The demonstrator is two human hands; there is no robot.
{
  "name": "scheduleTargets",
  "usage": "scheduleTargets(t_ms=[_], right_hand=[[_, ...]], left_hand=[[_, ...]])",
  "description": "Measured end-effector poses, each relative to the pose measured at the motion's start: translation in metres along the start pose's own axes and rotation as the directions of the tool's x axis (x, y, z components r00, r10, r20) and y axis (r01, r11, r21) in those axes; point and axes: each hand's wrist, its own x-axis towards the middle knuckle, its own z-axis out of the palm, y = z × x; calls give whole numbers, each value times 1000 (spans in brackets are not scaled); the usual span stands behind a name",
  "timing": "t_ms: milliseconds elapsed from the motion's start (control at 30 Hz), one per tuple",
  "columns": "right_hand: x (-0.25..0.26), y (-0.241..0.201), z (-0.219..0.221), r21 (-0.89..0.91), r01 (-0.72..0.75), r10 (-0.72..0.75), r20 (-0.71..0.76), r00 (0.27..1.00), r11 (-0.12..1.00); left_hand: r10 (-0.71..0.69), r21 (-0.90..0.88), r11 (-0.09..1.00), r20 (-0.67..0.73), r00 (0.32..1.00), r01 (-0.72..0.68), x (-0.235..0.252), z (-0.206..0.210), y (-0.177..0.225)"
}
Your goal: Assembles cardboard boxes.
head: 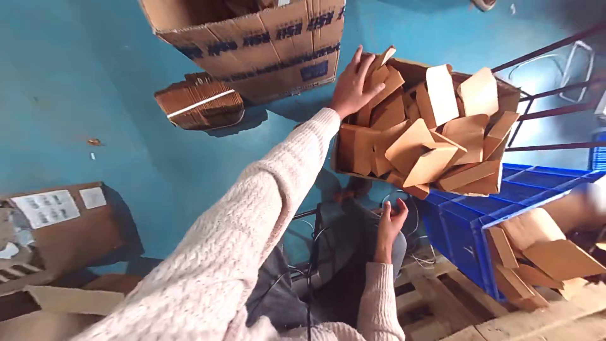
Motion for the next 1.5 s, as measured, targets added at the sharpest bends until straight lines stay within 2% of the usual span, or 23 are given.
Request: scheduleTargets(t_ms=[67,100,167,200,267,333,400,567,667,700,767,867,933,1000,1067,1133,1400,1500], right_hand=[[3,0,-1,-16,-31,31,-26,999,999],[6,-1,1,-16,-50,49,-39,998,999],[8,1,5,13,-117,118,-35,992,993],[7,3,6,51,-179,180,-4,984,982],[5,-1,7,152,-347,330,123,936,926],[3,-7,5,192,-445,402,223,888,875],[1,-7,4,184,-441,395,239,887,878],[3,-6,9,167,-404,363,232,903,899],[0,-7,10,142,-402,362,245,900,905],[0,-7,10,136,-397,356,252,900,908],[2,-9,9,129,-379,335,267,903,917],[1,-11,10,128,-380,335,277,900,916],[0,-9,8,129,-377,334,265,904,917],[4,-8,5,129,-367,325,262,908,921],[1,-9,8,134,-388,344,267,900,912],[3,-10,7,134,-386,343,266,901,913],[2,-11,7,95,-378,333,311,890,921],[2,-13,8,66,-374,330,347,878,925]], left_hand=[[-32,35,999,4,999,32,4,12,14],[-105,11,994,-57,993,106,-3,10,16],[-331,-96,943,-144,933,320,-33,8,6],[-448,-128,892,-125,885,433,-56,9,-2],[-580,-57,812,42,814,581,-106,13,-19],[-567,71,822,202,799,565,-149,27,-31],[-509,133,860,293,809,493,-171,37,-34],[-449,76,890,319,835,450,-168,30,-34],[-526,256,850,455,719,460,-164,23,-9],[-531,289,848,479,699,445,-170,21,-6],[-506,266,863,465,726,430,-190,23,-14],[-551,180,833,353,756,522,-191,24,-9],[-534,221,845,391,750,486,-189,26,-4],[-527,293,850,458,716,439,-187,16,-12],[-532,318,846,468,706,427,-189,14,-13],[-528,311,849,454,718,428,-187,20,-12],[-517,241,852,523,677,464,-189,18,-18],[-497,236,866,504,706,442,-188,16,-19]])
